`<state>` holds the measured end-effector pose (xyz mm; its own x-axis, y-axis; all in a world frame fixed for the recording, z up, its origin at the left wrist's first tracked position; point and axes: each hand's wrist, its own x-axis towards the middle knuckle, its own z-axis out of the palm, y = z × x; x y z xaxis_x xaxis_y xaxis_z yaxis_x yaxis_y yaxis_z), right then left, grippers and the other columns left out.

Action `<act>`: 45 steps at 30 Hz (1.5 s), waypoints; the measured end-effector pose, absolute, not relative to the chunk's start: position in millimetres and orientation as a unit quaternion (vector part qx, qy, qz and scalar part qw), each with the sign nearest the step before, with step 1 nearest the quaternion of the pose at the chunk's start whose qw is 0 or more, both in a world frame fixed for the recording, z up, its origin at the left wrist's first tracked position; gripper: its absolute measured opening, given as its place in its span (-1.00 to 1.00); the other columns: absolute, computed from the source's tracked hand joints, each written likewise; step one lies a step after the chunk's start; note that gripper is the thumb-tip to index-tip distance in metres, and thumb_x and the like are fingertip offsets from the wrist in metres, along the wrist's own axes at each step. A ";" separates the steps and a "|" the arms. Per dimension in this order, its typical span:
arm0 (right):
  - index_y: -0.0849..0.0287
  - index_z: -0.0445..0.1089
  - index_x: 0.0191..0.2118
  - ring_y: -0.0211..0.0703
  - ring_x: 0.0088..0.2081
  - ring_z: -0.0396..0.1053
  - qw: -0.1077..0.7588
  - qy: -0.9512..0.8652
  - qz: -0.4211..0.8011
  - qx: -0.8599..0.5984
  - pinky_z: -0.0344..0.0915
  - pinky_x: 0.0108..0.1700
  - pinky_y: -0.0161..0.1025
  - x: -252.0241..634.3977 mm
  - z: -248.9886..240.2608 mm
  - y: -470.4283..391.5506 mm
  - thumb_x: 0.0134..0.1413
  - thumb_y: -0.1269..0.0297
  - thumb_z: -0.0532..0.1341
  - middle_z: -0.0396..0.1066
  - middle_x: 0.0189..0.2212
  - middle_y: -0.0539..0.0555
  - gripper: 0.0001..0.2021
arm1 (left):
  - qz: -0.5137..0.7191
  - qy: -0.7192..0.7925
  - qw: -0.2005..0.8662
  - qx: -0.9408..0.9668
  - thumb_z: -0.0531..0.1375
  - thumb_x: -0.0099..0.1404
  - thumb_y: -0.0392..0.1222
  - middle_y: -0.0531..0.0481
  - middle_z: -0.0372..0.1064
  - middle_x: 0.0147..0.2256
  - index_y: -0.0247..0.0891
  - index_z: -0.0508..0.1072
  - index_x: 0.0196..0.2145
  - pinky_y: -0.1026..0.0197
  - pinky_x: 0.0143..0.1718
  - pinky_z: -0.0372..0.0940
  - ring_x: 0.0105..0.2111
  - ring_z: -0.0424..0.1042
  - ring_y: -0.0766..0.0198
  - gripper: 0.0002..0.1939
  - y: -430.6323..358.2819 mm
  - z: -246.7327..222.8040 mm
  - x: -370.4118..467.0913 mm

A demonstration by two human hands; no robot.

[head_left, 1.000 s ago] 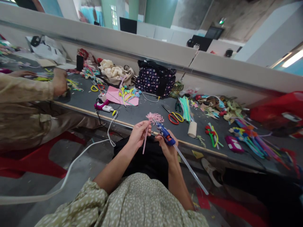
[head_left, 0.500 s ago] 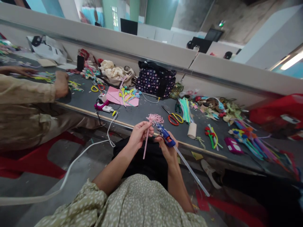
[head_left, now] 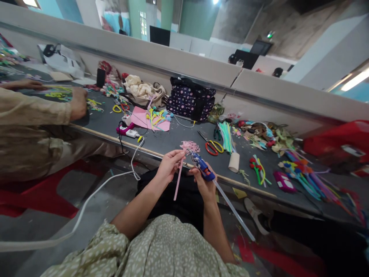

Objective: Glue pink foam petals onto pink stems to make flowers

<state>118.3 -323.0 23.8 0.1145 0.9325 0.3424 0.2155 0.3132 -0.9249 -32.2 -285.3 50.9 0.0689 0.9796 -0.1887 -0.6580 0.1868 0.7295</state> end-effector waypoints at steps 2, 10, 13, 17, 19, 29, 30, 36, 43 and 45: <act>0.17 0.39 -0.34 -0.31 -0.62 0.21 0.565 -0.580 0.327 -0.487 0.19 -0.55 -0.30 117.5 24.0 -323.0 0.02 0.05 0.33 0.42 -0.53 -0.02 -0.73 | 0.589 0.337 0.694 0.241 0.45 -0.11 -0.16 0.07 0.41 -0.55 -0.33 0.50 -0.39 0.46 -0.68 0.16 -0.67 0.26 0.52 -0.67 -285.3 50.5 -32.3; 0.20 0.41 -0.38 -0.34 -0.65 0.22 0.574 -0.553 0.351 -0.492 0.19 -0.60 -0.35 117.0 19.4 -321.6 -0.01 0.00 0.33 0.45 -0.55 -0.01 -0.68 | 0.579 0.347 0.692 0.257 0.45 -0.10 -0.13 0.08 0.38 -0.57 -0.35 0.47 -0.41 0.44 -0.69 0.16 -0.69 0.25 0.51 -0.66 -286.6 52.2 -31.0; 0.20 0.43 -0.39 -0.35 -0.64 0.22 0.570 -0.547 0.360 -0.496 0.21 -0.60 -0.36 117.0 18.3 -321.3 0.00 0.00 0.32 0.46 -0.54 0.00 -0.68 | 0.578 0.346 0.691 0.262 0.45 -0.10 -0.12 0.09 0.36 -0.58 -0.35 0.46 -0.42 0.42 -0.69 0.16 -0.69 0.24 0.50 -0.66 -286.4 51.7 -30.2; 0.20 0.43 -0.39 -0.36 -0.65 0.23 0.569 -0.539 0.370 -0.499 0.21 -0.60 -0.36 116.6 17.4 -321.0 0.01 0.00 0.31 0.47 -0.55 0.00 -0.68 | 0.578 0.339 0.691 0.271 0.44 -0.08 -0.12 0.08 0.37 -0.57 -0.35 0.47 -0.42 0.42 -0.68 0.15 -0.67 0.25 0.49 -0.67 -285.0 48.2 -29.8; 0.20 0.41 -0.38 -0.36 -0.66 0.22 0.574 -0.535 0.374 -0.494 0.20 -0.61 -0.36 116.4 17.0 -320.6 0.00 0.01 0.32 0.46 -0.56 0.00 -0.69 | 0.576 0.338 0.692 0.275 0.43 -0.07 -0.12 0.07 0.37 -0.57 -0.35 0.47 -0.42 0.42 -0.67 0.14 -0.67 0.26 0.49 -0.68 -284.9 47.1 -29.7; 0.21 0.37 -0.38 -0.36 -0.69 0.21 0.592 -0.513 0.387 -0.487 0.17 -0.66 -0.39 114.9 16.2 -321.3 -0.04 0.01 0.35 0.37 -0.64 -0.07 -0.67 | 0.579 0.335 0.686 0.288 0.43 -0.06 -0.11 0.07 0.37 -0.58 -0.34 0.48 -0.45 0.42 -0.65 0.11 -0.66 0.23 0.51 -0.70 -286.7 48.4 -29.5; 0.21 0.37 -0.38 -0.36 -0.69 0.22 0.592 -0.512 0.386 -0.487 0.18 -0.66 -0.39 114.8 15.8 -321.4 -0.04 0.01 0.35 0.36 -0.65 -0.08 -0.66 | 0.578 0.335 0.685 0.289 0.43 -0.07 -0.11 0.07 0.37 -0.57 -0.34 0.48 -0.45 0.42 -0.64 0.11 -0.66 0.23 0.51 -0.70 -286.7 48.5 -29.6; 0.18 0.35 -0.41 -0.36 -0.70 0.22 0.590 -0.511 0.385 -0.492 0.21 -0.67 -0.40 114.5 13.2 -321.2 -0.06 -0.01 0.36 0.30 -0.68 -0.11 -0.65 | 0.577 0.336 0.685 0.292 0.43 -0.06 -0.10 0.05 0.38 -0.57 -0.34 0.48 -0.46 0.41 -0.64 0.09 -0.65 0.23 0.50 -0.71 -287.4 49.2 -30.0; 0.15 0.31 -0.41 -0.36 -0.73 0.17 0.585 -0.531 0.375 -0.485 0.17 -0.67 -0.38 116.7 9.8 -320.5 -0.06 0.01 0.36 0.22 -0.71 -0.16 -0.67 | 0.573 0.331 0.688 0.299 0.43 -0.05 -0.09 0.05 0.37 -0.56 -0.33 0.49 -0.45 0.42 -0.63 0.08 -0.65 0.22 0.51 -0.70 -286.9 47.6 -29.4; 0.15 0.30 -0.41 -0.36 -0.73 0.16 0.583 -0.536 0.365 -0.490 0.16 -0.66 -0.37 117.1 9.1 -320.6 -0.07 0.02 0.36 0.20 -0.71 -0.16 -0.67 | 0.572 0.330 0.689 0.299 0.43 -0.06 -0.08 0.05 0.37 -0.56 -0.33 0.49 -0.45 0.41 -0.63 0.08 -0.65 0.21 0.51 -0.70 -287.1 47.1 -29.6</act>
<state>117.1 -320.6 9.1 0.1597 0.9504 0.2668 0.0995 0.2534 -0.9622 -29.6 -287.1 47.1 0.1279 0.9855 -0.1118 -0.5911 0.1663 0.7892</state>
